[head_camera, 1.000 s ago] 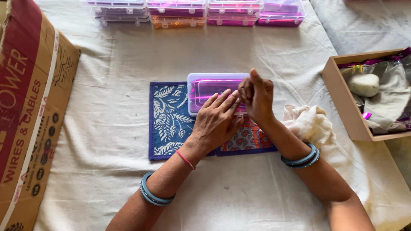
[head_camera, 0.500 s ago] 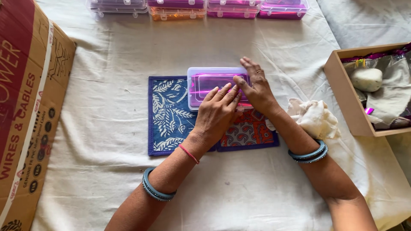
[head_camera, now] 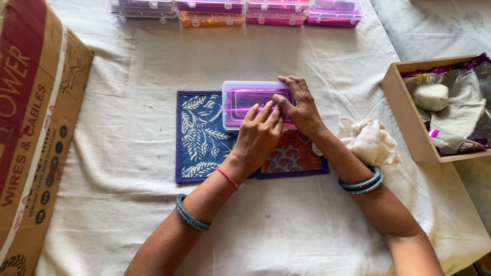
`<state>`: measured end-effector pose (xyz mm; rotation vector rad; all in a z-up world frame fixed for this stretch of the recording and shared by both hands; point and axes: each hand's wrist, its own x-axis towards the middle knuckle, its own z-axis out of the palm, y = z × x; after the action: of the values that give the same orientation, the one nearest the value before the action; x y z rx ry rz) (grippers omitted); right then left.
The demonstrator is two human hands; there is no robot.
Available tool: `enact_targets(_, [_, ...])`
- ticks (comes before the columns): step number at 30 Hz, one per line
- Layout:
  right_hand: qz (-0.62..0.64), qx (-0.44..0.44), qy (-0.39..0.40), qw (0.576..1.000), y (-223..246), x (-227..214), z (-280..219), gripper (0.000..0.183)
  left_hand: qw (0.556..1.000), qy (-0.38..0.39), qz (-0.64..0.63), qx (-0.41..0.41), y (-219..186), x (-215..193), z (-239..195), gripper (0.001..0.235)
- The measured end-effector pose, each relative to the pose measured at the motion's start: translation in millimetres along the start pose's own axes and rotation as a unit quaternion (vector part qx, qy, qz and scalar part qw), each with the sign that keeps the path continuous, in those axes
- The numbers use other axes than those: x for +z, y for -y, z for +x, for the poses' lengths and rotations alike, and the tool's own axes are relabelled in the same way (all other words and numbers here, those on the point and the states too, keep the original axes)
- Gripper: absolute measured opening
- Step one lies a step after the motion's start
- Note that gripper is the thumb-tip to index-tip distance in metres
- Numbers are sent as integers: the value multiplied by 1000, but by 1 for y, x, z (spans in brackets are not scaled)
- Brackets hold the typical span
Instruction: The person wipes a clear plastic container with a white cloth, places a pink cylindrical item inside, and closes the container. They then wipe a small wooden block with the cloth. The actions occur on a table with other containers and boxes nearby.
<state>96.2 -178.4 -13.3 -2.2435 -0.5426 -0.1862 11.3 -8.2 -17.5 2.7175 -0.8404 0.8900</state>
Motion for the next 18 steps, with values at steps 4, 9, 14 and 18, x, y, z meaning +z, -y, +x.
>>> enact_targets(4, [18,14,-2,1000,5,-4,-1,59,1000,-14,-4,1,0,-7,0,38])
enact_targets(9, [58,23,-61,996,-9,-3,-2,57,994,-45,-104,-4,11,-37,1,54])
enact_targets(14, [90,70,-145,983,-32,-4,-1,46,983,-90,-117,-112,45,-46,-7,51])
enact_targets(18, [-26,117,-130,984,-37,-2,-1,51,943,-127,-124,-280,68,-42,-13,49])
